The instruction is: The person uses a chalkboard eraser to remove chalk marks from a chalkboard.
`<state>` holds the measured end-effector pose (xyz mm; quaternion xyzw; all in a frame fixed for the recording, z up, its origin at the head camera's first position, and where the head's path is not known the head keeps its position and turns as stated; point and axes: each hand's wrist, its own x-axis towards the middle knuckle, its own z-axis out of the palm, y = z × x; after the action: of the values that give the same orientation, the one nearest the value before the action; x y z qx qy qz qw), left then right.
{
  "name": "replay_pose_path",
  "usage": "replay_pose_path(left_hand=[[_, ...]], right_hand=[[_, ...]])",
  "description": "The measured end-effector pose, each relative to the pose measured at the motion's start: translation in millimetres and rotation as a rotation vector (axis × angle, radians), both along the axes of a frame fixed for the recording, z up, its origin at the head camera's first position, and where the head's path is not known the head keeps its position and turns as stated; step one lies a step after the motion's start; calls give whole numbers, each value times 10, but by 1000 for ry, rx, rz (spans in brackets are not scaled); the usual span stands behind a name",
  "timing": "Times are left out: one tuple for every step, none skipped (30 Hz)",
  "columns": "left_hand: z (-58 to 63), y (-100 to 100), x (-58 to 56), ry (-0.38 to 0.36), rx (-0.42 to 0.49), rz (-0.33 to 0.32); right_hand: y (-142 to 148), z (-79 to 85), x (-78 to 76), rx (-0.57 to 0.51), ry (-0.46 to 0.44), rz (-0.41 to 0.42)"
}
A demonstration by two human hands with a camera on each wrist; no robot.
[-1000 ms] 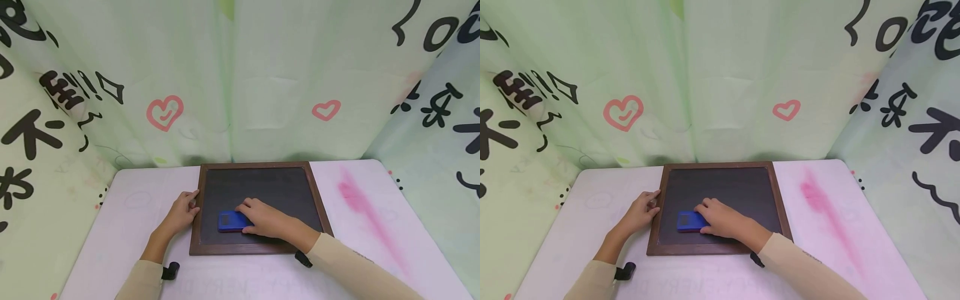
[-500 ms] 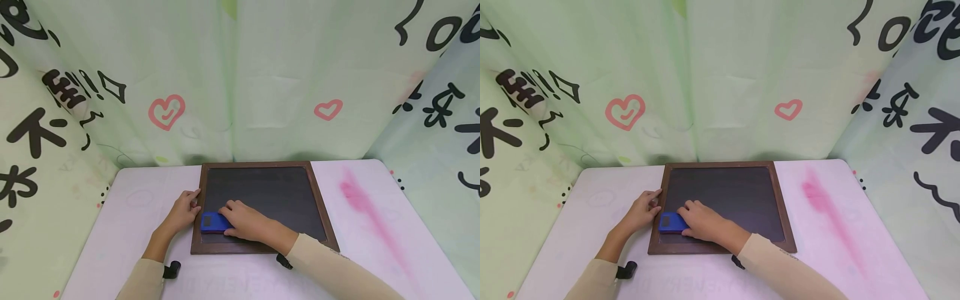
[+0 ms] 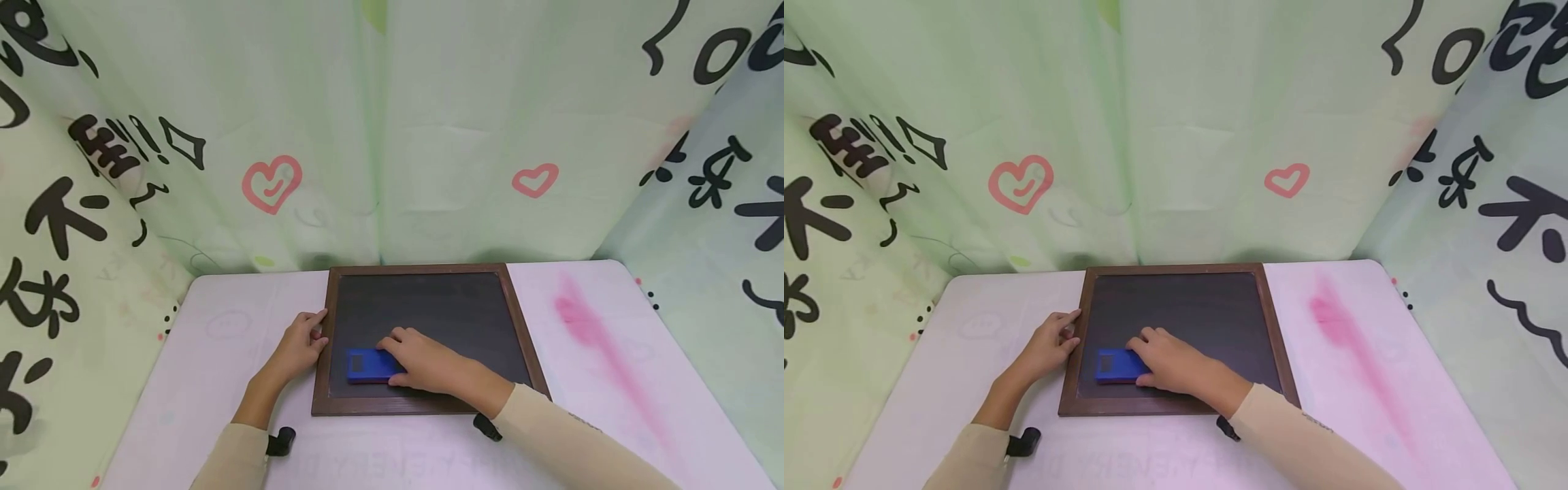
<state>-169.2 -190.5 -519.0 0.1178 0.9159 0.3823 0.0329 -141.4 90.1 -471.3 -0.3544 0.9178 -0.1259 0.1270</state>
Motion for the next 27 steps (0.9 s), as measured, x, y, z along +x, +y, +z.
replay_pose_path(left_hand=[[1,-1,0,-4,0,2],[4,-1,0,-10,-1,4],[5,-2,0,-13,-1,4],[7,-3,0,-18,-2,4],[9,-3,0,-20,-2,3],[12,-2,0,-27,-1,5],[15,-1,1,-34,-1,6],[17,-1,2,-37,2,7],[17,0,1,-38,4,6],[19,1,3,-39,5,6],[20,3,5,-41,6,6],[21,5,5,-41,7,4],[23,8,6,-41,7,2],[23,11,5,-41,8,2],[22,12,5,-41,6,2],[22,14,5,-40,5,2],[22,15,5,-39,5,3],[22,15,4,-39,3,4],[21,15,3,-39,3,7],[21,14,2,-40,4,9],[23,13,4,-39,4,9],[25,14,4,-40,4,8],[25,13,4,-40,4,8],[26,12,4,-40,4,7],[25,11,4,-39,5,7],[26,10,5,-38,4,7],[24,9,5,-37,3,7]], right_hand=[[47,-1,0,-2,-10,-9],[95,-1,2,-6,-21,-18],[145,4,4,-12,-31,-26],[197,2,8,-15,-37,-34],[250,4,13,-18,-42,-40],[304,2,18,-22,-45,-45],[361,5,26,-25,-48,-52],[419,7,34,-30,-50,-58],[481,8,42,-33,-50,-64],[547,9,51,-38,-53,-71],[615,14,60,-45,-56,-79],[688,15,69,-52,-60,-89],[763,18,81,-58,-64,-103],[841,20,91,-66,-67,-114],[918,23,100,-72,-69,-127],[995,28,110,-78,-70,-139],[1068,30,117,-79,-67,-153],[1142,34,123,-80,-64,-163],[1209,41,133,-82,-61,-177],[1277,48,137,-82,-56,-183],[1341,54,146,-81,-53,-196],[1402,59,156,-80,-51,-206],[1459,63,166,-79,-51,-219],[1513,69,176,-78,-51,-227],[1560,72,185,-76,-52,-238],[1604,77,191,-75,-54,-244],[1641,80,198,-73,-55,-255]])
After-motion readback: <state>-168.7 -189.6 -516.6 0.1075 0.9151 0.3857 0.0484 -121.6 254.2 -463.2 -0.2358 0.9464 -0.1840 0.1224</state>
